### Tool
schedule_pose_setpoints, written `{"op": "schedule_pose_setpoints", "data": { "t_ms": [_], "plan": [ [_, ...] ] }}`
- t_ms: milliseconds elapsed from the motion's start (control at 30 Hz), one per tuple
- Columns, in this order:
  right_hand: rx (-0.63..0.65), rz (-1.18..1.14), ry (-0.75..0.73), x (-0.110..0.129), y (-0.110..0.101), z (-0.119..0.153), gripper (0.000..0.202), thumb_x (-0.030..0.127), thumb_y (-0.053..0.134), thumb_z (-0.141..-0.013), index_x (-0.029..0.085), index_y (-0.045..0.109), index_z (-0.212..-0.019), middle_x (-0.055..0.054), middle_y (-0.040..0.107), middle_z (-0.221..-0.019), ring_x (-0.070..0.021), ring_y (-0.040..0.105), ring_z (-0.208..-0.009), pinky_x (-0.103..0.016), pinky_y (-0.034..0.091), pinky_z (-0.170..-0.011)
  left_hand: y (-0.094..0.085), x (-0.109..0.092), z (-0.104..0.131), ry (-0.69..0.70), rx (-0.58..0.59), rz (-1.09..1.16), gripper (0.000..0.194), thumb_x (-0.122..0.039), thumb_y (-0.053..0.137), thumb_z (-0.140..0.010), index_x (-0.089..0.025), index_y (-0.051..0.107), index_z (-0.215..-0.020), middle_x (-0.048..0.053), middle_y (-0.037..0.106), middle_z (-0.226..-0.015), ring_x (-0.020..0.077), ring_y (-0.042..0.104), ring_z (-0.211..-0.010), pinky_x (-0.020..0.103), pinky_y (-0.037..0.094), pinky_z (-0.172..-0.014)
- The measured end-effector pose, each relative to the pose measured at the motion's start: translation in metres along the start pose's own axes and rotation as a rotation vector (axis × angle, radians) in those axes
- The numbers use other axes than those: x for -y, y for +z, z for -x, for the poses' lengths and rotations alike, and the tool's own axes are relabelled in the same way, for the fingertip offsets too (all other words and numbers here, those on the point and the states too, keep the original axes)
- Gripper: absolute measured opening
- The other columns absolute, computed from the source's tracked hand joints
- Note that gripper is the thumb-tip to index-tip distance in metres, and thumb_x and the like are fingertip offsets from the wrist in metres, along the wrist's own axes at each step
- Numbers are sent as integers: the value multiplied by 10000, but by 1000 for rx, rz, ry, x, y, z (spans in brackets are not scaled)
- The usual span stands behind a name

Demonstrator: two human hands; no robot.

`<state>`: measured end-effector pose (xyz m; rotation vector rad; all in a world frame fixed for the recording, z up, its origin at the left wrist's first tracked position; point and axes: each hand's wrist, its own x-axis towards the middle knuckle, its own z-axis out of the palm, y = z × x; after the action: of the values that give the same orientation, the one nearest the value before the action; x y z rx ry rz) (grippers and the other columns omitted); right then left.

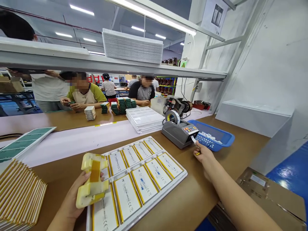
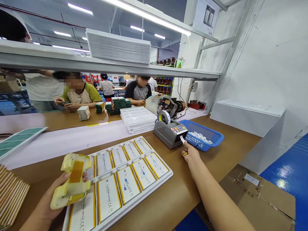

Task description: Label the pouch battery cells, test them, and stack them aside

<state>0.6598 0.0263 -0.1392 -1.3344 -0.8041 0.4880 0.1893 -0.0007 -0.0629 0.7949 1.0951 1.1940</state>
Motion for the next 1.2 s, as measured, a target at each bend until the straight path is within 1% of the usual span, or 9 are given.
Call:
{"op": "schedule_pose_setpoints", "data": {
  "t_ms": [133, 167, 333, 500, 667, 933, 1033, 1133, 1200],
  "plan": [
    [-33, -22, -83, 34, 34, 26, 342, 533, 535, -645, 209, 424, -649, 27, 410, -603, -103, 370, -512, -237, 318, -438, 2, 3, 2, 12, -9, 12, 365, -262, 681, -574, -167, 578, -912, 48, 659, -738, 223, 626, -637, 349, 529, -571],
    [83, -4, -126, 45, 48, 40, 312, 487, 572, -635, 199, 458, -668, 13, 445, -666, -113, 414, -577, -242, 355, -496, 2, 4, 3, 13, -2, 22, 359, -272, 676, -584, -159, 579, -911, 45, 654, -728, 216, 621, -619, 335, 524, -548],
    [1277, 258, -567, 95, 124, 123, 163, 312, 466, -788, 188, 530, -704, -45, 486, -873, -161, 475, -831, -279, 394, -746, 4, 6, 8, 8, -31, 29, 348, -359, 567, -724, -139, 552, -993, 61, 634, -823, 177, 608, -681, 321, 505, -581],
    [1554, 537, -674, 99, 175, 156, 136, 347, 507, -770, 223, 555, -796, -28, 500, -990, -152, 503, -748, -279, 403, -685, 2, 6, 10, 10, -3, -1, 380, -320, 628, -641, -152, 573, -977, 80, 647, -788, 237, 619, -692, 318, 492, -542],
    [1375, 687, -610, 77, 194, 160, 411, 474, 707, -533, 213, 554, -811, -39, 528, -924, -186, 498, -683, -265, 337, -523, -5, 11, 0, 12, 83, 27, 392, -282, 612, -638, -164, 556, -1007, 58, 648, -783, 216, 622, -667, 310, 502, -567],
    [1099, 412, -518, 66, 176, 127, 210, 338, 407, -830, 213, 571, -865, -1, 591, -890, -150, 530, -804, -244, 405, -688, -4, 8, -3, -9, 12, -6, 324, -292, 619, -638, -161, 560, -928, 67, 662, -764, 226, 628, -680, 360, 518, -624],
    [664, 408, -469, 55, 128, 69, 433, 354, 175, -886, 150, 552, -949, -75, 580, -972, -183, 511, -894, -302, 392, -766, -1, 5, -6, -48, -34, -24, 355, -283, 661, -581, -165, 576, -905, 66, 667, -759, 242, 631, -677, 373, 527, -613],
    [-50, 387, -396, 41, 58, 2, 488, 464, 253, -845, 118, 582, -949, -93, 593, -894, -205, 523, -845, -324, 392, -746, 0, 3, -9, -74, -38, -7, 395, -271, 693, -547, -178, 589, -916, 72, 672, -793, 250, 630, -705, 372, 533, -615],
    [-227, 513, -361, 32, 16, -35, 553, 499, 246, -826, 100, 618, -917, -108, 583, -859, -221, 518, -824, -342, 390, -726, 0, 4, -10, -82, -85, 31, 433, -265, 711, -528, -182, 597, -937, 84, 672, -819, 268, 630, -712, 384, 538, -591]
  ]
}}
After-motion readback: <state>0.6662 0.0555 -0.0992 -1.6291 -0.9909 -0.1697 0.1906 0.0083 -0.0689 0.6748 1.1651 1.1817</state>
